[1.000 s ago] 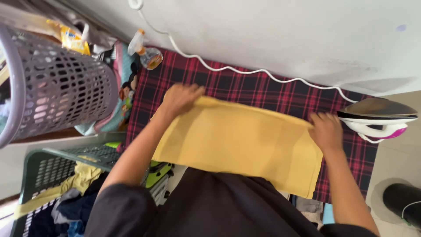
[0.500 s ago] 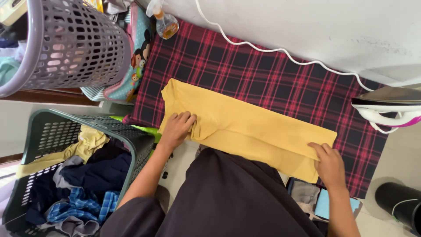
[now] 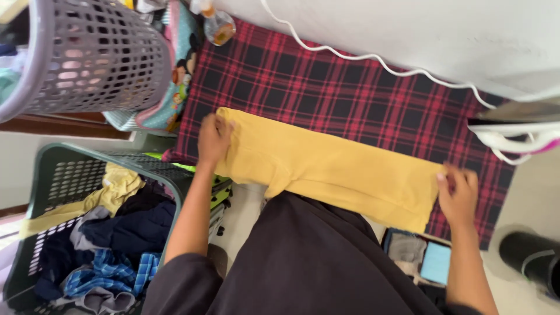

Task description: Ironing a yellow t-shirt, folding it, and placing it among other folded clothes.

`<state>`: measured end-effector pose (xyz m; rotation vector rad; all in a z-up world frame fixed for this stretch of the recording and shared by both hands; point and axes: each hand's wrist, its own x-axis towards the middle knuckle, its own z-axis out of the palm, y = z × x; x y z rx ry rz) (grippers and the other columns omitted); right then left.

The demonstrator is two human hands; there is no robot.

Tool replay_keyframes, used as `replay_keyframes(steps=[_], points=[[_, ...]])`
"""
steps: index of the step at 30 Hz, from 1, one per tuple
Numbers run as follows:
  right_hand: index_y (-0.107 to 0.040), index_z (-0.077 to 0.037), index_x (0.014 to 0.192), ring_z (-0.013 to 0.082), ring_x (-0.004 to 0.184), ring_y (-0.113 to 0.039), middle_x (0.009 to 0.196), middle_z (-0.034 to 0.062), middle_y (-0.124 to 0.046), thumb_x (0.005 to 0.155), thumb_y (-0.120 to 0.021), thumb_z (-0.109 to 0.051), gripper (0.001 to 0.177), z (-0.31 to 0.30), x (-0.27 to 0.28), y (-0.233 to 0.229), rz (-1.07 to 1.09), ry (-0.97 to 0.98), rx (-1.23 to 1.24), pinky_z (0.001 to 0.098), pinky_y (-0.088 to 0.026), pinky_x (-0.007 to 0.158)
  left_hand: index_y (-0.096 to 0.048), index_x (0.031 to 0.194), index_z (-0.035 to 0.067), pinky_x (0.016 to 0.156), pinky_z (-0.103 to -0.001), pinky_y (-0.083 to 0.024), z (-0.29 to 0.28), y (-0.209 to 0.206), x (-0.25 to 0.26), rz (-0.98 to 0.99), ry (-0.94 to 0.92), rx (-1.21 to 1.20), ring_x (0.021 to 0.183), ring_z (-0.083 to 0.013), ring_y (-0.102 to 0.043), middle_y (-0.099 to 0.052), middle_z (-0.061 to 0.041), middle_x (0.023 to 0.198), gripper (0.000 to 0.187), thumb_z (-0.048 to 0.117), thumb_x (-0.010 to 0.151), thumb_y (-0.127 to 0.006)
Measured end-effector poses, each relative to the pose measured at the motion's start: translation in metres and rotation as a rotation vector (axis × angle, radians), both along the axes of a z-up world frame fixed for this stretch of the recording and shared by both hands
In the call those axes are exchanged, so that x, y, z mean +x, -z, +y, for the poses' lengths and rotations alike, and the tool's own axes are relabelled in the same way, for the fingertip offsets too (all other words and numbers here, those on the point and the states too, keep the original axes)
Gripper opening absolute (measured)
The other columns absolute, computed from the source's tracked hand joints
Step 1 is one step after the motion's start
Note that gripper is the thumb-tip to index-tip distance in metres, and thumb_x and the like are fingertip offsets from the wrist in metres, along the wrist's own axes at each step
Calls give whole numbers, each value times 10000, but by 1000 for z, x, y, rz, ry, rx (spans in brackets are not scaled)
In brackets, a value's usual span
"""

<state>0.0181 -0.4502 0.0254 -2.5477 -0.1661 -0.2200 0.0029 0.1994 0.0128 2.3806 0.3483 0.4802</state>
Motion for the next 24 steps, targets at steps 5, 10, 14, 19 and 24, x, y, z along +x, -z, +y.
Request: replay_keyframes(steps=[5,10,14,19,24], points=[[-722,-77,1280,359,1140,-552,1127,146,-592,911,-816,-289,435,-9,38,24,69,-4,-250,497,-475,1001,-607,801,1,630,-391,-460,13,39,36,211,-84,-189,668,-230,-569,-594,-128,729,348,253,926,-810],[-725,-80,1047,308,1034,-584,1103,170,-562,751,-887,-281,393,-17,51,18,376,-45,-74,423,-526,849,-663,818,21,686,-348,-417,41,101,36,166,-202,-587,756,-119,-503,-554,-49,796,300,242,957,-811],[-696,-45,1076,149,902,-637,979,61,-706,901,-804,-163,237,-29,52,22,631,151,456,302,-508,791,-756,869,19,753,-307,-502,43,90,47,-137,-212,-331,863,-153,-614,-631,-41,962,203,185,855,-872],[-713,-14,1125,80,886,-662,981,21,-734,929,-763,-85,214,-29,50,26,602,210,670,232,-518,791,-768,949,67,831,-273,-516,38,82,75,-4,-308,-421,829,-122,-667,-718,28,856,182,228,896,-834],[-713,15,1213,168,968,-617,1122,123,-709,976,-792,-91,271,4,36,31,449,371,527,328,-457,817,-621,897,43,750,-394,-490,23,71,90,-104,-295,-295,750,-240,-595,-621,-82,801,302,243,874,-848]])
